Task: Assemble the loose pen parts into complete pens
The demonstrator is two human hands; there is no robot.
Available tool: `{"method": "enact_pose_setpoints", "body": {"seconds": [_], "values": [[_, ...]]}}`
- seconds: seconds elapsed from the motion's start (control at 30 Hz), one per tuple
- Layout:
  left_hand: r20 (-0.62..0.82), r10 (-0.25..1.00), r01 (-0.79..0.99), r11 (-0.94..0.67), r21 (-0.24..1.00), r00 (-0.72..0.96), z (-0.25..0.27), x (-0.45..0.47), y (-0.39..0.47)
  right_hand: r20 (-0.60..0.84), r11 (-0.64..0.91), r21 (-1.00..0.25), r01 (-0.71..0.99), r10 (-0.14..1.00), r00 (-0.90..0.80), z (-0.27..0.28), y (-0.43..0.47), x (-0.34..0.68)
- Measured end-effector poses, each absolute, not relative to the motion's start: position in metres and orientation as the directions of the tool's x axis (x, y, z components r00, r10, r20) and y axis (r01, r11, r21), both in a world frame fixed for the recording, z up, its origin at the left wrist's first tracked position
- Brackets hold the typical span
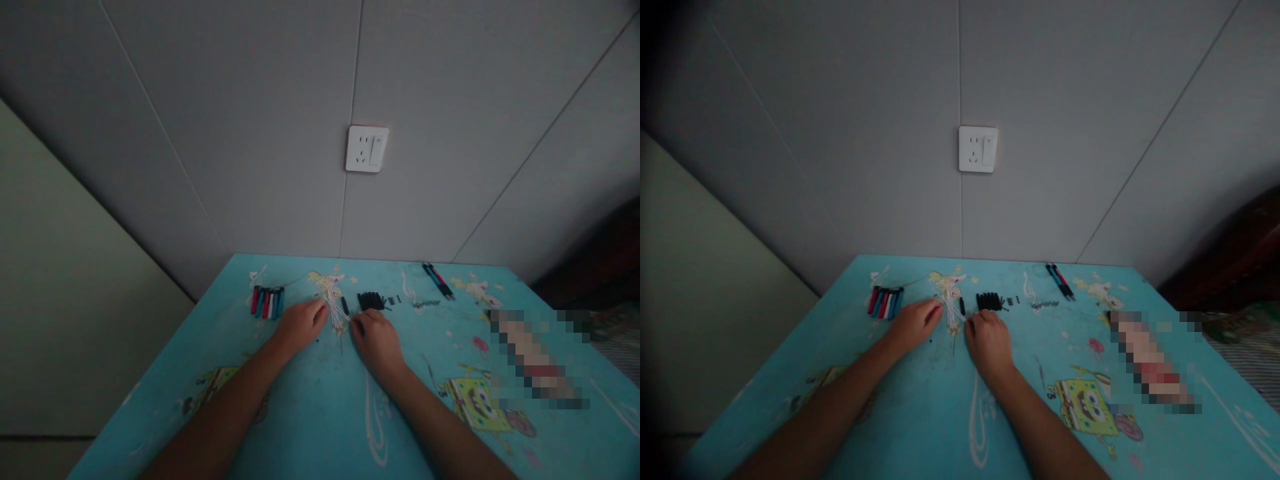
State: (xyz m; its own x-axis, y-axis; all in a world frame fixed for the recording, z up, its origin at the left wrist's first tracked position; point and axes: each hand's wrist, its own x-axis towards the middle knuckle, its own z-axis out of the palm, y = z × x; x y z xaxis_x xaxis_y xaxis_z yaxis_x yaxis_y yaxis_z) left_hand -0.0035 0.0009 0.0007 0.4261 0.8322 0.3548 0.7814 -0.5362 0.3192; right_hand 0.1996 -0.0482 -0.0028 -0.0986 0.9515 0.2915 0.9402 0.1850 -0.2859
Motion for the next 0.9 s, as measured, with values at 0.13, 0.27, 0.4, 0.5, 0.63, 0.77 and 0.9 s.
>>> {"method": "enact_pose_setpoints", "body": {"seconds": [0.13, 0.27, 0.4, 0.5, 0.63, 0.77, 0.9], "values": [[0.335, 0.838, 0.793, -0.529, 0.303, 0.431, -0.003, -0.003, 0.002, 0.280, 0.145, -0.277, 0.950, 0.958, -0.065, -0.003, -0.047, 0.200], [0.324, 0.837, 0.786, -0.535, 0.311, 0.441, -0.004, -0.003, 0.001, 0.267, 0.100, -0.274, 0.957, 0.963, -0.025, -0.002, -0.049, 0.204], [0.302, 0.834, 0.777, -0.545, 0.314, 0.463, -0.004, -0.002, 0.002, 0.230, 0.094, -0.289, 0.953, 0.973, -0.026, 0.001, -0.052, 0.211], [0.294, 0.828, 0.770, -0.556, 0.315, 0.478, -0.003, -0.002, 0.002, 0.192, 0.088, -0.294, 0.952, 0.981, -0.031, 0.003, -0.053, 0.213], [0.294, 0.823, 0.772, -0.562, 0.295, 0.486, -0.001, -0.002, 0.001, 0.140, 0.059, -0.269, 0.961, 0.990, -0.022, 0.004, -0.051, 0.213], [0.282, 0.821, 0.784, -0.564, 0.260, 0.497, 0.002, -0.002, -0.001, 0.109, 0.064, -0.251, 0.966, 0.993, -0.037, 0.002, -0.050, 0.218], [0.274, 0.827, 0.797, -0.553, 0.241, 0.491, 0.003, 0.000, -0.003, 0.136, 0.099, -0.246, 0.964, 0.988, -0.067, 0.001, -0.051, 0.221]]}}
